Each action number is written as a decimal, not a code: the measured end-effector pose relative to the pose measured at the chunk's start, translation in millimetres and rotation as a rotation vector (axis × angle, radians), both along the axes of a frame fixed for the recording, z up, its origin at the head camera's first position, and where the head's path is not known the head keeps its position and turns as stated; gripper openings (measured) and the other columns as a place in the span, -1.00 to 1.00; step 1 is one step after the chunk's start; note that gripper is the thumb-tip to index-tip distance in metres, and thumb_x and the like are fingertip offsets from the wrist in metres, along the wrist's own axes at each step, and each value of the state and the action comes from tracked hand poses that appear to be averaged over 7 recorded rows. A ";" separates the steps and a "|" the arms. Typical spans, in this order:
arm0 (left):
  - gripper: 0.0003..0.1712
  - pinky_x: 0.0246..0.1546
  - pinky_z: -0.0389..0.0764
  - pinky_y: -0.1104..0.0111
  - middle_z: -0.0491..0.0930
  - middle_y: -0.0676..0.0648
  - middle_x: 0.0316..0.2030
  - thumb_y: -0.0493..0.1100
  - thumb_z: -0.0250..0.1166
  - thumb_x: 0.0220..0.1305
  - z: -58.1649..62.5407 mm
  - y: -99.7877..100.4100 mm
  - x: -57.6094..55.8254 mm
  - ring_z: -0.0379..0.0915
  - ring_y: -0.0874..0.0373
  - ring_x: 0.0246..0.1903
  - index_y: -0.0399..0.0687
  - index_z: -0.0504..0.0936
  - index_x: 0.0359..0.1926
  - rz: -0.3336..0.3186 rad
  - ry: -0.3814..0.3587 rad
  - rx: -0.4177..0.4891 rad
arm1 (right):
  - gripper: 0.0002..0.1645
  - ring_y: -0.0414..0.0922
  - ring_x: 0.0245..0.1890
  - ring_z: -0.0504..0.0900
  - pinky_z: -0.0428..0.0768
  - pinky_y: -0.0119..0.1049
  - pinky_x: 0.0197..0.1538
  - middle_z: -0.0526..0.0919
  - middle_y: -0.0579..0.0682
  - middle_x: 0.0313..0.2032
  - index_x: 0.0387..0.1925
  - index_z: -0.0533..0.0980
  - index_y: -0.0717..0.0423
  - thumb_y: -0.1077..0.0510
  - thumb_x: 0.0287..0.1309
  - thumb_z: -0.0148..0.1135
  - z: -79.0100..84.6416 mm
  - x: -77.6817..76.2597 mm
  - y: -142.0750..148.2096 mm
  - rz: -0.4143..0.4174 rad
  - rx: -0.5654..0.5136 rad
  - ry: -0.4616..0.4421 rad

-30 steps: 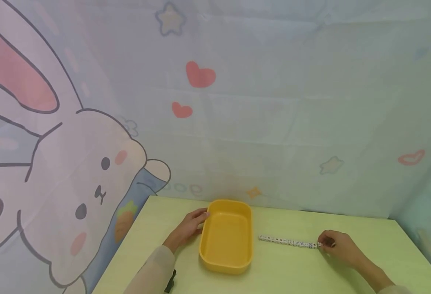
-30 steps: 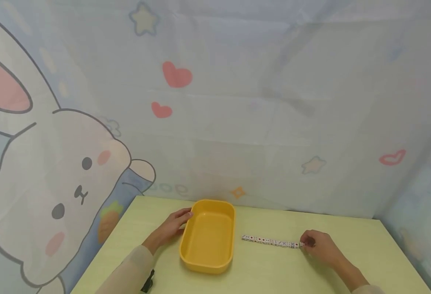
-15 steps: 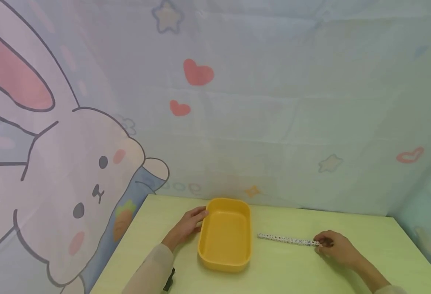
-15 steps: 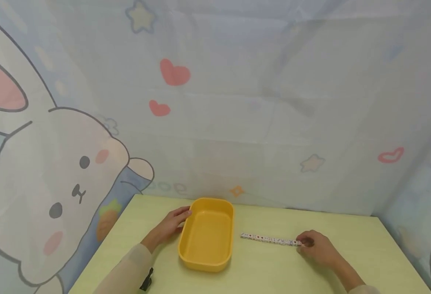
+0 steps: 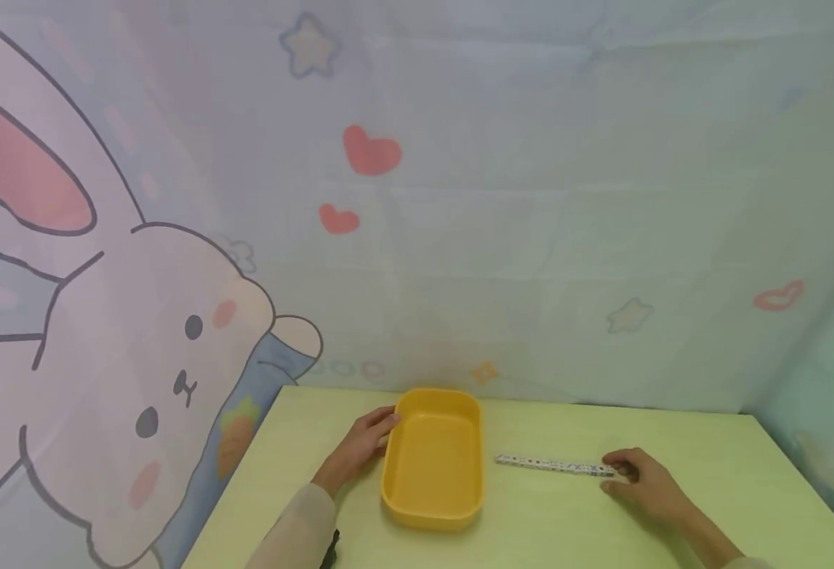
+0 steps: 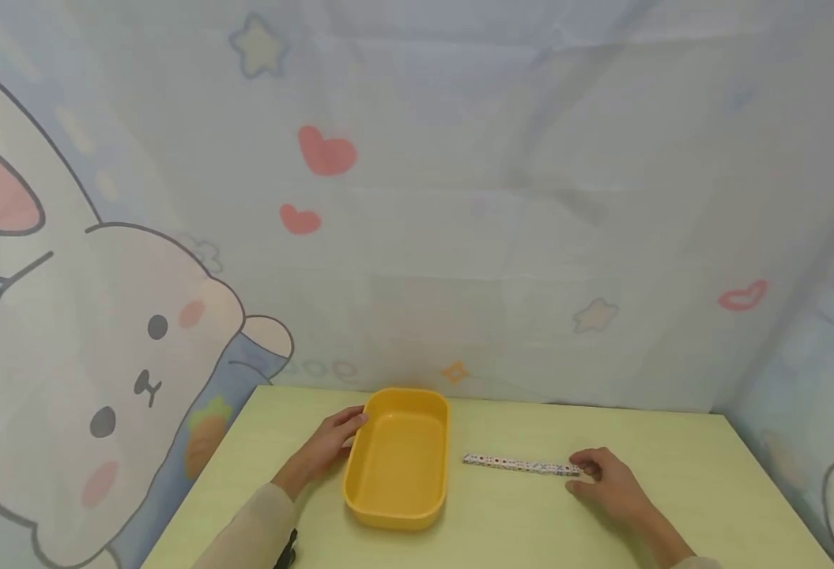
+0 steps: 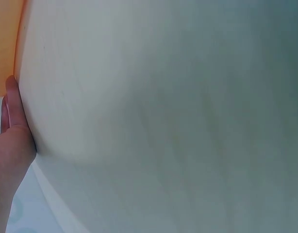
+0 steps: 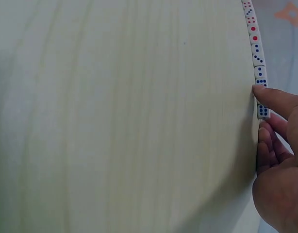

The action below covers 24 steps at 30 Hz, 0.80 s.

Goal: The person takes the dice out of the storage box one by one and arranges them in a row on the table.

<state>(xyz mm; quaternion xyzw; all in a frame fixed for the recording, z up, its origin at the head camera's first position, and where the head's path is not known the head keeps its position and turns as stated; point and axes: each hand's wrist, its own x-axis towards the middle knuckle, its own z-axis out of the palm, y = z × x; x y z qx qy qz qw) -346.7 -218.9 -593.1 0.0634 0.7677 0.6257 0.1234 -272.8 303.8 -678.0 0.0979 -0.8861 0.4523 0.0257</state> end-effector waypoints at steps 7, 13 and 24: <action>-0.36 0.27 0.61 0.10 0.41 -0.26 0.47 0.05 0.09 0.69 -5.6 -3.2 -3.1 0.42 -0.17 0.38 -0.21 0.35 0.56 -0.040 -0.011 0.013 | -0.39 -0.06 -0.01 0.56 0.62 -0.39 -0.01 0.62 0.08 0.02 0.16 0.59 0.32 0.06 0.21 0.57 0.4 1.3 -4.1 -0.003 0.000 -0.063; -0.36 0.27 0.61 0.07 0.45 -0.24 0.43 0.09 0.11 0.67 -5.4 -5.9 -5.3 0.41 -0.15 0.36 -0.18 0.39 0.54 -0.025 -0.006 -0.011 | -0.40 -0.05 -0.01 0.57 0.62 -0.37 -0.02 0.62 0.08 0.01 0.16 0.59 0.32 0.06 0.21 0.57 4.0 -1.1 -6.5 0.005 0.002 -0.059; -0.28 0.23 0.62 -0.09 0.35 -0.42 0.42 -0.01 0.15 0.66 19.4 3.3 2.4 0.37 -0.34 0.38 -0.31 0.19 0.59 -0.074 0.028 -0.114 | -0.31 -0.01 0.00 0.56 0.63 -0.20 -0.10 0.61 0.18 0.10 0.25 0.55 0.36 -0.09 0.37 0.44 22.6 -5.4 -3.8 0.032 0.033 -0.098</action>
